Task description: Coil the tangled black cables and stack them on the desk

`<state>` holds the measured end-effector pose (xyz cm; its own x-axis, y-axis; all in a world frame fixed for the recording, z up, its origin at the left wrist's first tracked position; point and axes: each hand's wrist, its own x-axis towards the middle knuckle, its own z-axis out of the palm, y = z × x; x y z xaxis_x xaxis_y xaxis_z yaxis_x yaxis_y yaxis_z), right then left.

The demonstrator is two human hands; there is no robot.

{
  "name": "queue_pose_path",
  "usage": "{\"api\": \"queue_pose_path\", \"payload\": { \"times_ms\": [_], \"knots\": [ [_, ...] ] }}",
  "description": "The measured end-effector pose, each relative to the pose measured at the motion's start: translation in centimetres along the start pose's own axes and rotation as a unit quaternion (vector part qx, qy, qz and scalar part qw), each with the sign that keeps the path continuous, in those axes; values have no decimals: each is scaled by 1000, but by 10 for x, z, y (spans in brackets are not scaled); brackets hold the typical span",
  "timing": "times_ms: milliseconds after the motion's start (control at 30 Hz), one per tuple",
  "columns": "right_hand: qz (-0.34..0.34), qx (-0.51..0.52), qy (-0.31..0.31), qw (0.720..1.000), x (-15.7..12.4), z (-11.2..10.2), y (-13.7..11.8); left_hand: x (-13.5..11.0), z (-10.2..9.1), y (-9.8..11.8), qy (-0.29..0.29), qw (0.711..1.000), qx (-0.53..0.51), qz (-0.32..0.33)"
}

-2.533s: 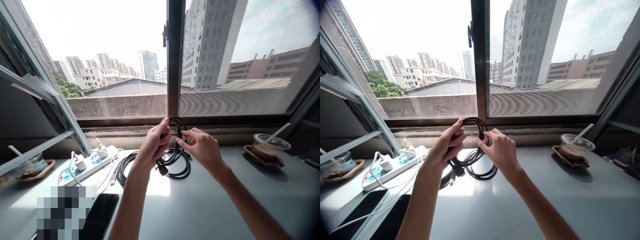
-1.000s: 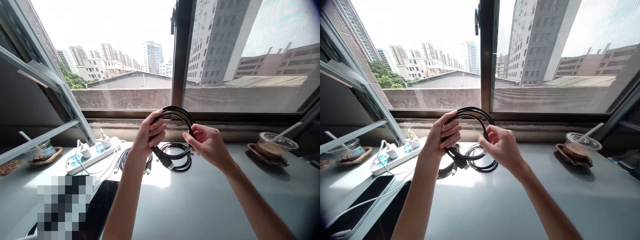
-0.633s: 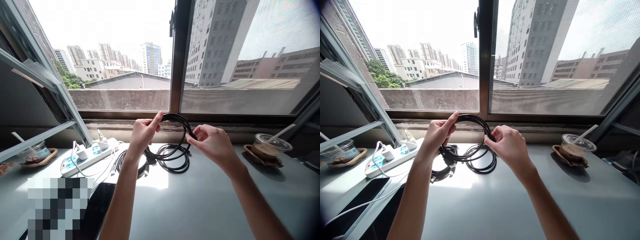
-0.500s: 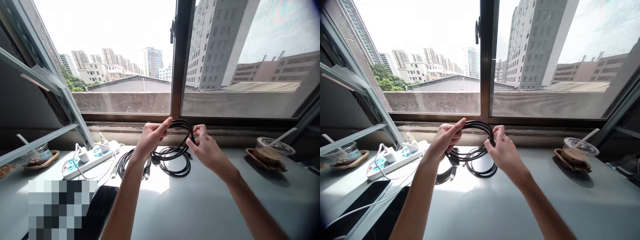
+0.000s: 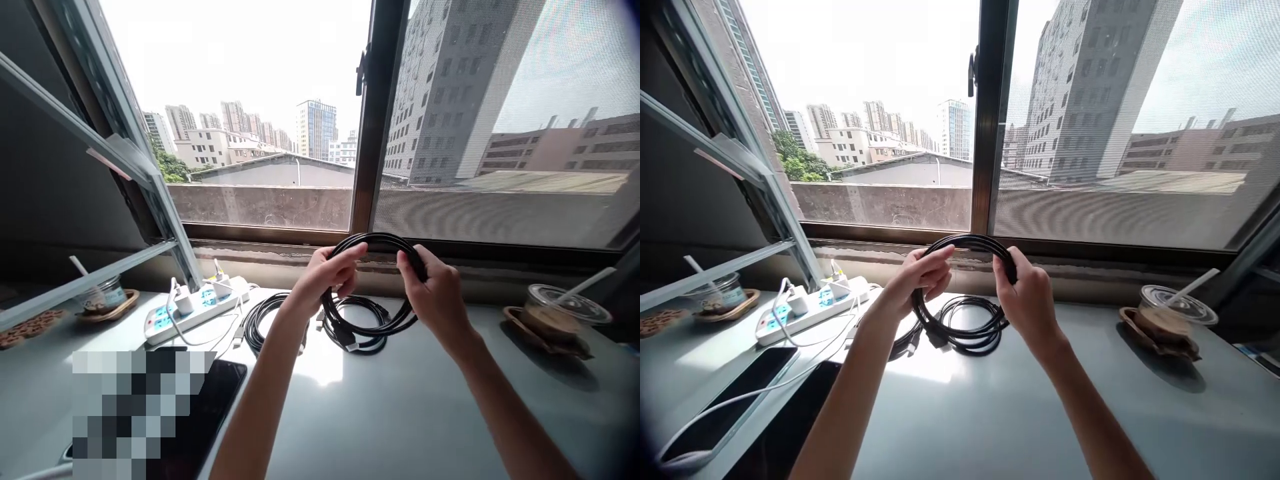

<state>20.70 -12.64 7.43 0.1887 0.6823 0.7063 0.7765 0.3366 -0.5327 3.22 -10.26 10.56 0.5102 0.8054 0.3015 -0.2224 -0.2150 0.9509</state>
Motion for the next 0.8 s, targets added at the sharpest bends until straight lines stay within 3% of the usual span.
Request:
{"api": "queue_pose_path", "payload": {
  "times_ms": [67,167,233,300,400,500,633,800],
  "knots": [
    [50,67,-57,995,3,6,5,11,-17,-16,27,998,21,-49],
    [141,152,-147,967,8,21,19,20,-35,-35,81,979,175,-64],
    [170,166,-173,956,12,30,30,20,-37,-42,101,955,275,-53],
    [183,165,-183,952,15,35,39,18,-34,-46,109,928,347,-82],
    [206,157,-227,939,17,39,49,17,-27,-51,107,883,417,-187],
    [237,127,-319,909,12,43,58,22,-27,-61,103,844,459,-257],
    [275,42,-416,866,2,58,77,31,-31,-81,28,807,473,-352],
    [266,-38,-450,852,-5,78,96,31,-26,-108,10,774,517,-366]
  ]
}}
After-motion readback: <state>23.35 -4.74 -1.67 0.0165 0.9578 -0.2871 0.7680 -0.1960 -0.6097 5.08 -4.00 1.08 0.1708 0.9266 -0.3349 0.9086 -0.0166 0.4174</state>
